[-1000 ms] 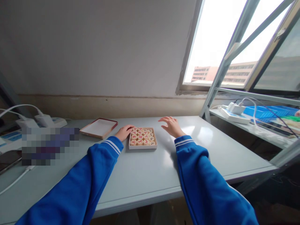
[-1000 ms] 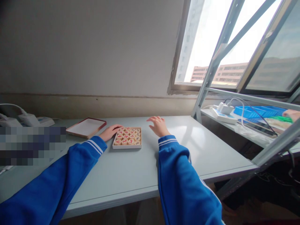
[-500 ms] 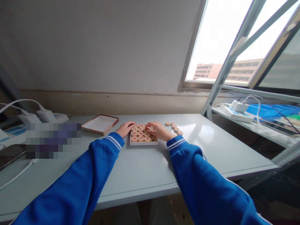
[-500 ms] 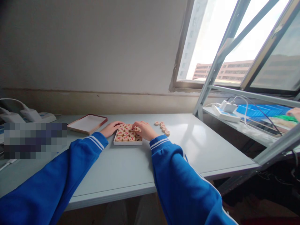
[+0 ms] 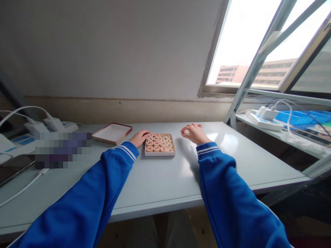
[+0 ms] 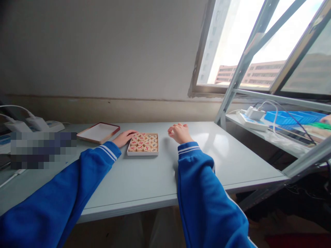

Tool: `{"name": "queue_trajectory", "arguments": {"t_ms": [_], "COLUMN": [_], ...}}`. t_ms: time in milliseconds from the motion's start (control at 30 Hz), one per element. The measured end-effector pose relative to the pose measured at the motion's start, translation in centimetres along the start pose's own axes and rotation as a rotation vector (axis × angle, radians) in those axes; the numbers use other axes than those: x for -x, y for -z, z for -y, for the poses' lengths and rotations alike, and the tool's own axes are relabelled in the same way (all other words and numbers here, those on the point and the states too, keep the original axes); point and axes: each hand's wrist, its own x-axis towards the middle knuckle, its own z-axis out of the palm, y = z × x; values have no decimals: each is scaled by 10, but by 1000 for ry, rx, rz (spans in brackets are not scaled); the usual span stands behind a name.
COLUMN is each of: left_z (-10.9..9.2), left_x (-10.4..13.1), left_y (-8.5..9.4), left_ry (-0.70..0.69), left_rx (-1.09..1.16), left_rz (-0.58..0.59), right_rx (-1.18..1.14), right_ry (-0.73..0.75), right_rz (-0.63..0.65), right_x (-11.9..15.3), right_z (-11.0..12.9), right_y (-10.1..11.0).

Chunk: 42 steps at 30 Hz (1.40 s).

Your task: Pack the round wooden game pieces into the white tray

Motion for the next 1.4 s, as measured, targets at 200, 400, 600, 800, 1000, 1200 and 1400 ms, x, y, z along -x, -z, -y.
{"name": "queue_trajectory", "arguments": {"t_ms": [200,400,600,800,1000,1200,1400], "left_z": [-3,1,5,1,-2,-5,-3], "left_x": [2,-1,-2,-1,2,2,2], "left_y": [0,0,-2,0,-1,0,0], "left_ry": [0,-13,-30,-48,-11,13,14], "left_rx": [-16,-23,-12,-19,-6,-28,-29], "left_rz": [-2,11,-1,11,-11,-9,-2], "right_rx": [-70,-489,-481,-437,-271,41,-370], "right_ry": [45,495,401,361,195,-92,197], "right_rz": [-18,221,193,170,62,143,158], "right_x": [2,5,7,8,7,16,14], "right_z": [4,52,56,57,27,-12,13], "right_y": [-2,6,4,5,13,21,25]}}
